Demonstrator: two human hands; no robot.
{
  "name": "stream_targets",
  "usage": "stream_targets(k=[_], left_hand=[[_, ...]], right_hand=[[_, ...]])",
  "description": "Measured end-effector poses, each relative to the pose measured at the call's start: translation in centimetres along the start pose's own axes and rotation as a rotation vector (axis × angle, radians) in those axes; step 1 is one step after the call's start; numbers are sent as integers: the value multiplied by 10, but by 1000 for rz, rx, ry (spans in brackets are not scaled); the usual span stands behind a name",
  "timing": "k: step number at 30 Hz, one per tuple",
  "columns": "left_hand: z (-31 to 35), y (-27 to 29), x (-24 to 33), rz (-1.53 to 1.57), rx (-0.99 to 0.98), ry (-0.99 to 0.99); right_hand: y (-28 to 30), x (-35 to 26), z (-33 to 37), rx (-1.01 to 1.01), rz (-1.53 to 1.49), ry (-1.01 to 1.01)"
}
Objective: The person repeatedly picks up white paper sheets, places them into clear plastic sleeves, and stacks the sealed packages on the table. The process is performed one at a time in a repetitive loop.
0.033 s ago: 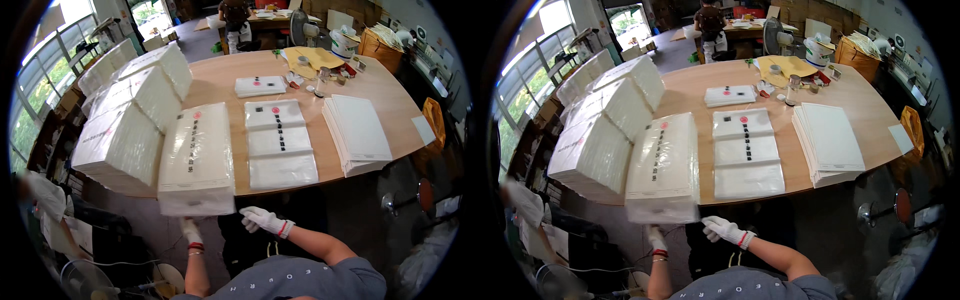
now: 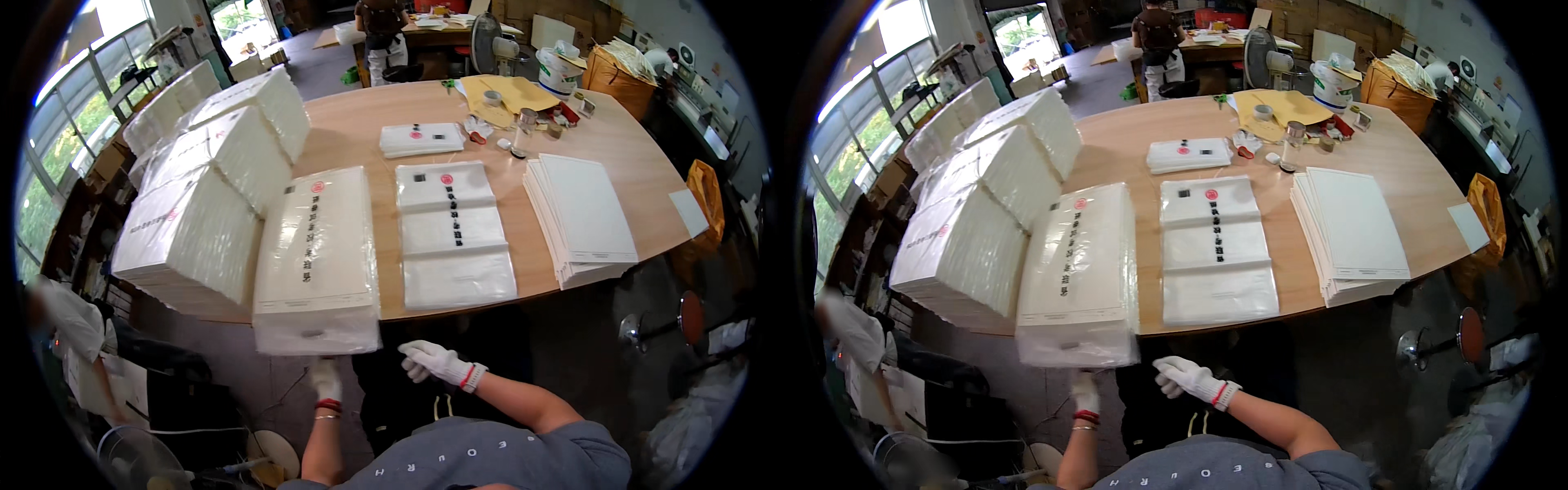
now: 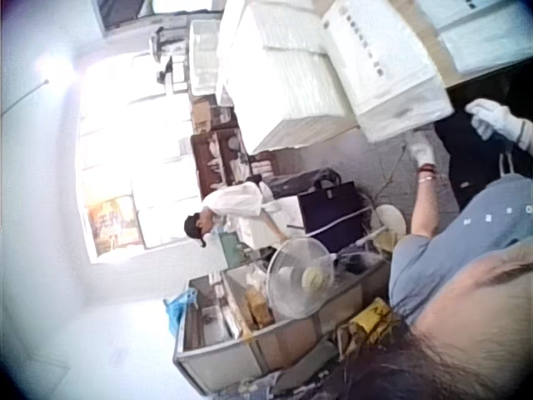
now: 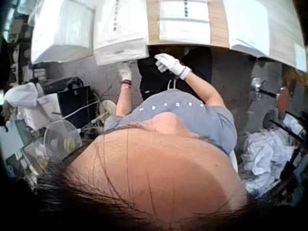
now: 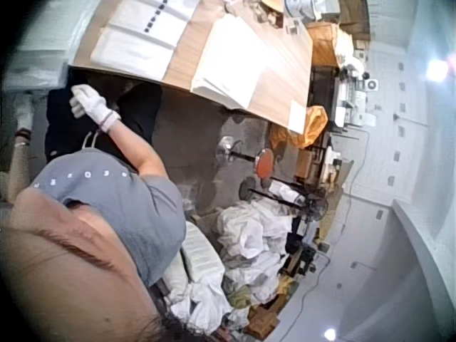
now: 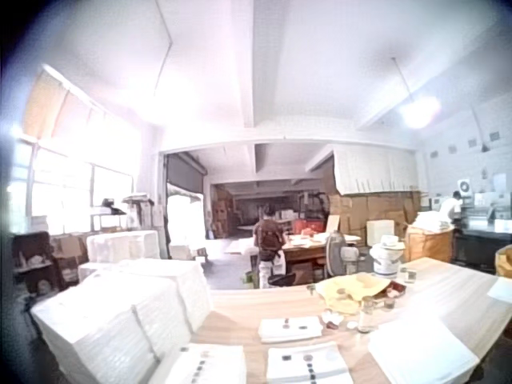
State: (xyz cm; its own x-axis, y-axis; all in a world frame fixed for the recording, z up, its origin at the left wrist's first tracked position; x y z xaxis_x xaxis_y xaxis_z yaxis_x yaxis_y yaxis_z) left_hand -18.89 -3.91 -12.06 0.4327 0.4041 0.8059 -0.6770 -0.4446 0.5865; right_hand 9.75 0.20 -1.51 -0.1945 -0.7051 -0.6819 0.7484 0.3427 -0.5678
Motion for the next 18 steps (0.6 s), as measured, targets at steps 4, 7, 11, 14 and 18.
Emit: stream_targets(k=[4,7,11,14,18], left_hand=[[80,-94,170,-157,-543,-774],[70,-150,253,-216,-376,-839],[30,-220,300,-469,-172,-847],[0,-250,297,-688,-375,-883],[-19,-255,299,-398,-585,-702]], right_hand=[[69,18,47,272,-55,34],[98,20,69,383,-106,58],[113,12,92,444,-153,104],[119,13,103,388,-160,116],[136,-21,85,343,-97,128]])
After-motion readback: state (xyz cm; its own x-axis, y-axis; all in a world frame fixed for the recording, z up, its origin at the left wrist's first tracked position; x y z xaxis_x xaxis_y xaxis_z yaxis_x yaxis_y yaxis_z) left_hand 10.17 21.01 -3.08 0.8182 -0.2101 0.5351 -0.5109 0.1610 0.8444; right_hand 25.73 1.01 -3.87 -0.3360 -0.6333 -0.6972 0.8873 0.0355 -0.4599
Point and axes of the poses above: each hand's wrist, its own z-axis away from the middle knuckle, its own y-axis out of the back of the hand, x = y × z, the point moved 5 cm from there along -z, towards the middle knuckle, and after that the axes turned 13 degrees about -z, right-handed, at the moved point
